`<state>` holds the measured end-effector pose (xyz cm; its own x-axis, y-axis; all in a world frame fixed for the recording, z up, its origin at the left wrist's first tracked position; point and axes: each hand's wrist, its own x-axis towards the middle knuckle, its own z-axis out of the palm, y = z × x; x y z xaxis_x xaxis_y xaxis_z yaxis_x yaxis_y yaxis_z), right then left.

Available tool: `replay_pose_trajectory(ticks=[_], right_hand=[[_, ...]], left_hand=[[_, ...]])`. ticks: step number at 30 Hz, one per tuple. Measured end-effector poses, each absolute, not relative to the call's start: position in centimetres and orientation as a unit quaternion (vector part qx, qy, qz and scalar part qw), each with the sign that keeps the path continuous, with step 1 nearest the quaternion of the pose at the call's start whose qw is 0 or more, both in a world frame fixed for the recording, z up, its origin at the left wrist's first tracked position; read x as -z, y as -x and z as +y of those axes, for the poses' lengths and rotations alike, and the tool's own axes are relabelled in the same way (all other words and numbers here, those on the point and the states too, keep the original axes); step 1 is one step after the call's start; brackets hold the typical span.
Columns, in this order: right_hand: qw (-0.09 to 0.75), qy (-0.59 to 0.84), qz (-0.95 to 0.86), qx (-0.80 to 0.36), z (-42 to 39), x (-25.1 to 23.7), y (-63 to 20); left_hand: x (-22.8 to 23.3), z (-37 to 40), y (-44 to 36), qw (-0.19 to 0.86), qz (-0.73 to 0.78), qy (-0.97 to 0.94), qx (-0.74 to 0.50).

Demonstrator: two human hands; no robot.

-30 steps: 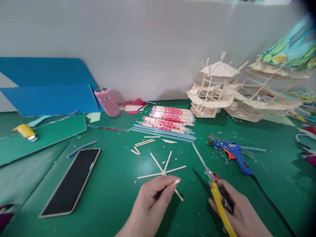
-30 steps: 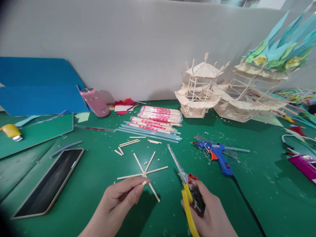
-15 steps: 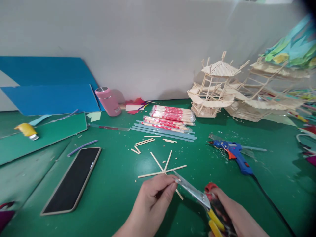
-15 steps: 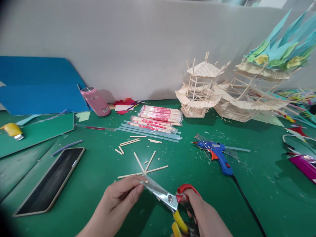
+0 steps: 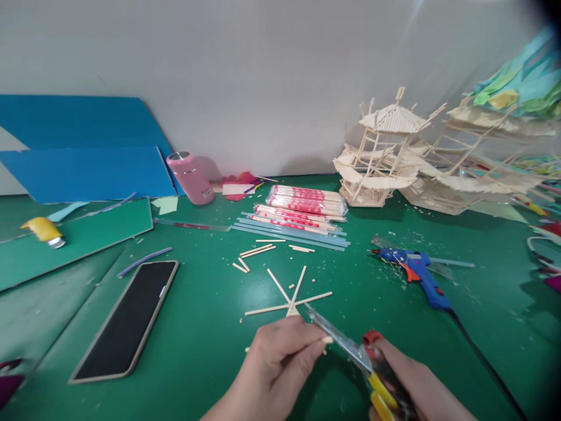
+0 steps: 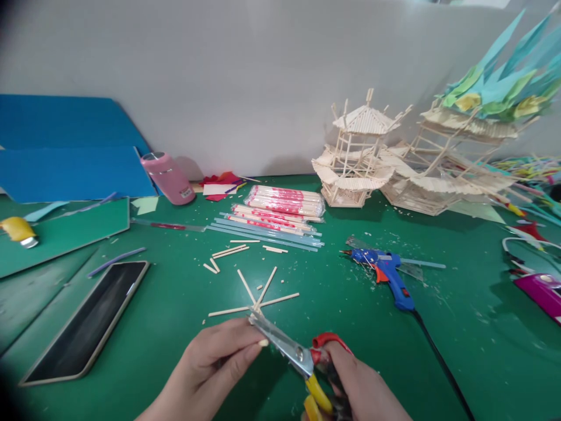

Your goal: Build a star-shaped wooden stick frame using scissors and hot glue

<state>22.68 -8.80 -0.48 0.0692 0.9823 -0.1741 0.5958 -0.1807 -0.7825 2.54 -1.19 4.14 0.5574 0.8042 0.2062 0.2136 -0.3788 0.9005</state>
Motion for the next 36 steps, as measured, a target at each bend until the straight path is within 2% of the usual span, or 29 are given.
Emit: replay_pose_trajectory(ticks=[5, 12, 18, 21, 24, 31, 36], right_hand=[[0.248, 0.678, -0.608, -0.332, -7.7, 0.2, -24.9], [0.143, 0.782, -0.597, -0.105, -6.5, 2.4, -28.9], [0.122, 0.766, -0.63, -0.028, -6.4, 1.8, -30.3], [0.171, 0.747, -0.642, 0.007, -6.6, 0.9, -29.1], [0.253, 0.696, -0.672, -0.024, -6.3, 0.4, -26.2], [0.258, 0.537, -0.773, -0.217, -3.9, -0.1, -19.2], [0.225, 0.522, -0.791, -0.226, -2.7, 0.8, -17.8]], left_hand=[[-4.3, -0.9, -1.9, 0.336, 0.375, -0.793, -0.342], [-1.3, -1.0, 1.4, 0.119, 0.401, -0.877, -0.235], [0.3, -1.5, 2.0, 0.098, 0.387, -0.897, -0.19], [0.8, -1.4, 1.9, 0.093, 0.372, -0.908, -0.17], [1.2, -1.2, 1.8, 0.082, 0.36, -0.918, -0.147], [1.8, -0.9, 1.2, 0.065, 0.367, -0.913, -0.168], [2.5, -1.1, 1.3, 0.108, 0.379, -0.901, -0.182]])
